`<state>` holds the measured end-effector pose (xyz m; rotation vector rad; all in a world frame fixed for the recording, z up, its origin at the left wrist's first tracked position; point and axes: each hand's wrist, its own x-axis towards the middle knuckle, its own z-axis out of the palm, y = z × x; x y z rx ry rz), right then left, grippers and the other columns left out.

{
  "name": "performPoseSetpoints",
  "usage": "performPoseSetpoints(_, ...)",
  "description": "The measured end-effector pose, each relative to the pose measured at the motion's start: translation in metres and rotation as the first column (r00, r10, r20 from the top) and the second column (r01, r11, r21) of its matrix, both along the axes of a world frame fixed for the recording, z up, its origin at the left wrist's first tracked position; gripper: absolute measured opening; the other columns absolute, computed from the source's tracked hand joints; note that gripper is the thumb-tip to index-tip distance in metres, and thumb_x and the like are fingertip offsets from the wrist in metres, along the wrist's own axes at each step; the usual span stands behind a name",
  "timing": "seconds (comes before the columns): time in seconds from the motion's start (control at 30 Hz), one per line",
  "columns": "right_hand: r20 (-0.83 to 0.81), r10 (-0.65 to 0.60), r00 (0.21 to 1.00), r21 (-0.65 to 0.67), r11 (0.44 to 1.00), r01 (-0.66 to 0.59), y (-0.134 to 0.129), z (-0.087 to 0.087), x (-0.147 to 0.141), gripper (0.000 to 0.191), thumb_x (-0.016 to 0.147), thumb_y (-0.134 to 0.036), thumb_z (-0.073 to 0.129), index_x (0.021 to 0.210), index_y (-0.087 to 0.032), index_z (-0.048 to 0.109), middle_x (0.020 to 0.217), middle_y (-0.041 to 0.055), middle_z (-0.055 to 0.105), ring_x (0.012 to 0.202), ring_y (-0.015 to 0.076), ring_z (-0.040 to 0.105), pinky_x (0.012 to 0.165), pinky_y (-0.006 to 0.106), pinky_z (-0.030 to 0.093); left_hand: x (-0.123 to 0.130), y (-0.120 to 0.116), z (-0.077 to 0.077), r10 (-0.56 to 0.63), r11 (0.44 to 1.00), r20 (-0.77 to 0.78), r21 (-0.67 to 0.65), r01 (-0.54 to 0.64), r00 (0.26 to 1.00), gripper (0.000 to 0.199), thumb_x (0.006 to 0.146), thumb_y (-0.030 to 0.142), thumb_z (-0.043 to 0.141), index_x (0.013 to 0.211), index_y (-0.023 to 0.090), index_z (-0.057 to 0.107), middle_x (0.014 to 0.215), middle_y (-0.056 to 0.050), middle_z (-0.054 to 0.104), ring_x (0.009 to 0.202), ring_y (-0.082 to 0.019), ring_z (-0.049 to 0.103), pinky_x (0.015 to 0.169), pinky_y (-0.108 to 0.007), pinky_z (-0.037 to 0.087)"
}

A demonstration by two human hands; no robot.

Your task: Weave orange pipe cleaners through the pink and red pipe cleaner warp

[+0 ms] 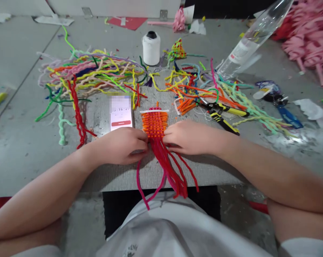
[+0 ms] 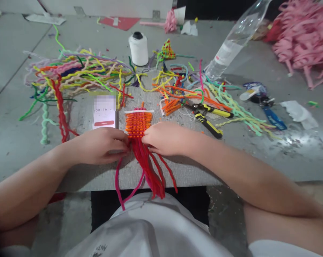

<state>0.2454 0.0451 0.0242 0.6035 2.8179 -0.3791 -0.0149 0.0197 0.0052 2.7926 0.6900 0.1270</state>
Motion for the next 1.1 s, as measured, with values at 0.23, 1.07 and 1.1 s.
performPoseSetpoints(0.23,-0.119,-0.108,0.987,-0.029,0.994,0.105,-0.019,-0.013,0.005,0.018,0.102,-0.023,0.057,0.102,-0.016,0.074,0.101,0.0083,0.073,0.094,0.0232,0.067,0.079,0.035,0.044,0.004,-0.004,-0.004,0.012,1.000,-0.032,-0.009,-0.012,0.999,0.022,0.100,0.021,0.053,0.107,0.022,0.074,0.099,-0.006,0.074,0.087,-0.021,0.070,0.075,-0.031,0.052)
performPoseSetpoints(1.07,-0.480,0.320,0.817,0.400,0.908,-0.121,-0.004,-0.053,0.012,0.020,0.106,-0.016,0.052,0.107,-0.013,0.072,0.094,0.0060,0.069,0.087,0.0194,0.056,0.074,0.034,0.037,-0.001,-0.004,0.007,0.282,0.955,-0.004,-0.092,-0.281,0.960,0.019,0.105,0.022,0.047,0.111,0.018,0.064,0.097,-0.005,0.067,0.085,-0.020,0.067,0.075,-0.031,0.051)
performPoseSetpoints(1.1,-0.486,0.314,0.816,0.392,0.913,-0.117,-0.005,-0.053,0.011,0.021,0.106,-0.016,0.051,0.107,-0.013,0.072,0.094,0.0062,0.070,0.087,0.0196,0.056,0.075,0.034,0.038,-0.001,-0.003,0.007,0.269,0.958,-0.038,-0.092,-0.272,0.962,0.022,0.103,0.018,0.046,0.115,0.018,0.064,0.101,-0.006,0.068,0.087,-0.020,0.068,0.076,-0.031,0.051)
